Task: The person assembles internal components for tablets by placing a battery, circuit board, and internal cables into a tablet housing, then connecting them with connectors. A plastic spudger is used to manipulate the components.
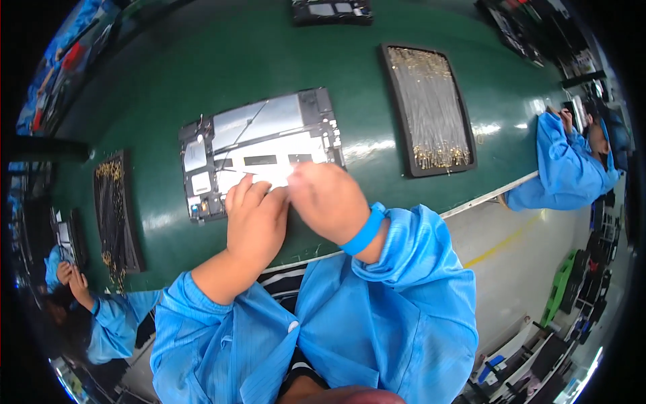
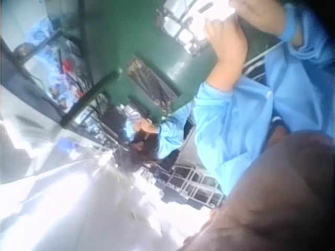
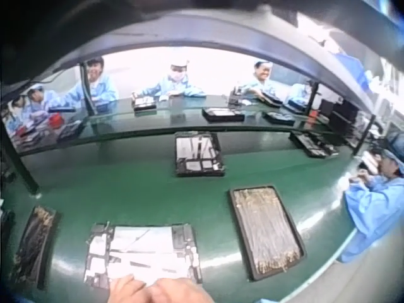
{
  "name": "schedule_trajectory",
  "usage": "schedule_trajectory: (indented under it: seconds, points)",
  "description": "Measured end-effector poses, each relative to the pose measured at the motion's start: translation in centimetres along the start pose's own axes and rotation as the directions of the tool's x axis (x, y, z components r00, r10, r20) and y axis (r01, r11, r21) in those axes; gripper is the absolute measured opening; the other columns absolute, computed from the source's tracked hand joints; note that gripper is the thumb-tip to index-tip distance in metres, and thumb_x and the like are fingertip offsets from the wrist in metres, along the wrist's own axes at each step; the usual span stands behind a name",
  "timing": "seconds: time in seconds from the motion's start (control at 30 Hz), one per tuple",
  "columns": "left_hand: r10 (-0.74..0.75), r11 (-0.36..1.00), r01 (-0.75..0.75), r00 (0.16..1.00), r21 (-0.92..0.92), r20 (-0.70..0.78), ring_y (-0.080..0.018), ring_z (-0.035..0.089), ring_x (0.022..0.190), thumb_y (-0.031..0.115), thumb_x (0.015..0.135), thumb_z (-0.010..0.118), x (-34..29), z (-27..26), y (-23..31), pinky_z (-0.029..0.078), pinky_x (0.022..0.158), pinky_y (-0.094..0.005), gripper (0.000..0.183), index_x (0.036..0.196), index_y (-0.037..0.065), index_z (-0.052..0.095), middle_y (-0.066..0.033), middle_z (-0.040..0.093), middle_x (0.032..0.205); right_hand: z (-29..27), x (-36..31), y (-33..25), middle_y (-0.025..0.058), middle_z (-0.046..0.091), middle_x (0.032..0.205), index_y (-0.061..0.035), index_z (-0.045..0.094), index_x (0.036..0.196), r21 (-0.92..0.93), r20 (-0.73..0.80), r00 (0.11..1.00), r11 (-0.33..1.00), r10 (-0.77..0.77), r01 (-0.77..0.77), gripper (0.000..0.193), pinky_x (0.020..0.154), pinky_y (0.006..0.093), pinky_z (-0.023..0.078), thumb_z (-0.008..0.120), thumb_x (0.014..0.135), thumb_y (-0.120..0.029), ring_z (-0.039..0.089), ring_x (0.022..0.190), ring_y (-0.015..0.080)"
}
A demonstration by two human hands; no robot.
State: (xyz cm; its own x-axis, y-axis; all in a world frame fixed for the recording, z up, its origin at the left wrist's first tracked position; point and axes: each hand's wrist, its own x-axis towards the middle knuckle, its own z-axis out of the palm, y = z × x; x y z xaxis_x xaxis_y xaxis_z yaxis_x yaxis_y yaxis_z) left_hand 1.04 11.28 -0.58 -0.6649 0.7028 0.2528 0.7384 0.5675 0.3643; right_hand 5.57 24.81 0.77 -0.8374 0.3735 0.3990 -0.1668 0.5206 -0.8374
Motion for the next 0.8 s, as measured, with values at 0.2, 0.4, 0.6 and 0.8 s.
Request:
schedule_trajectory:
  seconds: [0.2, 0.4, 0.6, 0.8]
  points:
    - [0.022, 1.000, -0.022, 0.999, 0.019, 0.025, -0.0336, 0.044, 0.096, 0.010, 0.066, 0.059, 0.5, -0.1, 0.5, 0.031, 0.082, -0.0425, 0.017, 0.081, 0.005, 0.058, -0.0102, 0.052, 0.089, -0.3, 0.7, -0.5, 0.0156, 0.056, 0.074, -0.0010, 0.056, 0.078, -0.159, 0.249, 0.966, 0.981, -0.068, 0.110, 0.017, 0.062, 0.0370, 0.043, 0.051, 0.076, -0.017, 0.052, 0.067, 0.0326]
    - [0.100, 0.993, -0.103, 0.993, 0.061, 0.058, -0.0316, 0.045, 0.094, 0.011, 0.067, 0.058, 1.5, -1.9, -1.3, 0.033, 0.082, -0.0413, 0.012, 0.079, 0.011, 0.059, -0.0080, 0.054, 0.086, -1.0, 1.4, 0.7, 0.0132, 0.058, 0.077, -0.0004, 0.046, 0.106, 0.450, 0.115, 0.794, 0.681, 0.597, -0.578, 0.036, 0.060, 0.0285, 0.044, 0.042, 0.085, -0.029, 0.058, 0.068, 0.0186]
    - [-0.511, 0.857, 0.478, 0.839, -0.194, -0.190, -0.0261, 0.053, 0.078, 0.019, 0.080, 0.049, 0.1, -4.6, -8.1, 0.041, 0.070, -0.0338, 0.030, 0.104, 0.001, 0.051, -0.0183, 0.056, 0.091, -6.1, -0.6, 3.4, 0.0180, 0.054, 0.100, 0.0034, 0.046, 0.108, 0.199, 0.086, 0.705, 0.681, 0.704, -0.705, 0.044, 0.081, 0.0292, 0.039, 0.043, 0.082, -0.032, 0.052, 0.094, 0.0239]
    - [-0.753, 0.368, 0.813, 0.545, -0.451, 0.369, -0.0130, 0.050, 0.076, 0.031, 0.082, 0.047, -1.1, -5.8, -6.9, 0.043, 0.061, -0.0270, 0.048, 0.119, 0.001, 0.039, -0.0088, 0.054, 0.096, -6.6, -0.8, 2.7, 0.0029, 0.049, 0.069, -0.0038, 0.043, 0.116, 0.048, 0.286, 0.564, 0.576, 0.775, -0.816, 0.052, 0.046, 0.0220, 0.038, 0.047, 0.078, -0.040, 0.045, 0.052, 0.0093]
